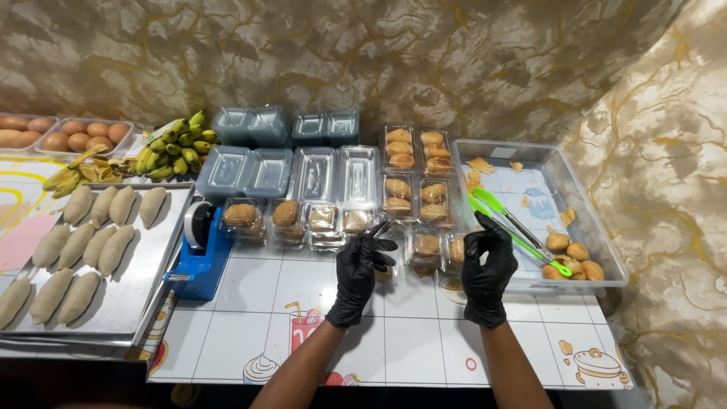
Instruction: Packing small pastries into individual plastic containers using hands and tongs.
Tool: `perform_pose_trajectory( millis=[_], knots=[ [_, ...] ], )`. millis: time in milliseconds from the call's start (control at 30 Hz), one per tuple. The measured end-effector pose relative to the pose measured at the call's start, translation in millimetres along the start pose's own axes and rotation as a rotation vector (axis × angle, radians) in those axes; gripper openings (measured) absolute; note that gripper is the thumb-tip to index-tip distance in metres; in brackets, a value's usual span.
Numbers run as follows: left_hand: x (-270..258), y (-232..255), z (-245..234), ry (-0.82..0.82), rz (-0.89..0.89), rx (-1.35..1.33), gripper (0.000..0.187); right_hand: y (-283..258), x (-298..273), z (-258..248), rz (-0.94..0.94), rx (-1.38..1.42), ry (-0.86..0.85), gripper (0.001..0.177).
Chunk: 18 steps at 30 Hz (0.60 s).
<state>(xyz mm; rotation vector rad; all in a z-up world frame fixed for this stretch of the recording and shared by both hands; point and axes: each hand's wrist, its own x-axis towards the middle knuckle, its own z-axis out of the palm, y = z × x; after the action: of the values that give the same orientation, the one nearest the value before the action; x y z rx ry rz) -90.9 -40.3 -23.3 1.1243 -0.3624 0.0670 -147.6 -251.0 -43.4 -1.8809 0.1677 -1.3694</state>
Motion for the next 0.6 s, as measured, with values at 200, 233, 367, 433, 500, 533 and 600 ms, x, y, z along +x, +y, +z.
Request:
perform_pose_trajectory(
  millis=[200,233,367,433,500,533,600],
  knots=[
    [7.6,-27.0,-8.2,0.047,-0.216,-0.057,0.035,6.4,65.5,-33.8,-0.017,-0.24,-0.01,0.024],
    [8.0,-26.5,-8.3,0.036,-0.218,-0.061,0.035,18.1,71.8,-44.4,-0.018,-0.248,-0.001,0.024],
    [6.7,-19.9,-7.0,0.04,-0.204,-0.058,0.034,73.7,93.2,-86.5,0.144,-0.706,-0.337,0.044],
    [4.8,-21.0,-5.9,0.036,-0.199,-0.053,0.034,104.6,98.1,-103.2,0.229,-0.852,-0.528,0.049],
    [4.9,-26.9,-7.0,0.032,-0.207,-0.054,0.034,132.2,98.7,-113.4,0.102,-0.963,-0.751,0.042],
    [4.9,-28.0,-5.7,0.026,-0.208,-0.055,0.034,138.0,99.9,-115.0,0.105,-0.966,-0.747,0.042],
    [4.5,-28.3,-5.2,0.034,-0.204,-0.059,0.032,148.5,102.1,-115.4,0.051,-0.953,-0.807,0.041]
  ],
)
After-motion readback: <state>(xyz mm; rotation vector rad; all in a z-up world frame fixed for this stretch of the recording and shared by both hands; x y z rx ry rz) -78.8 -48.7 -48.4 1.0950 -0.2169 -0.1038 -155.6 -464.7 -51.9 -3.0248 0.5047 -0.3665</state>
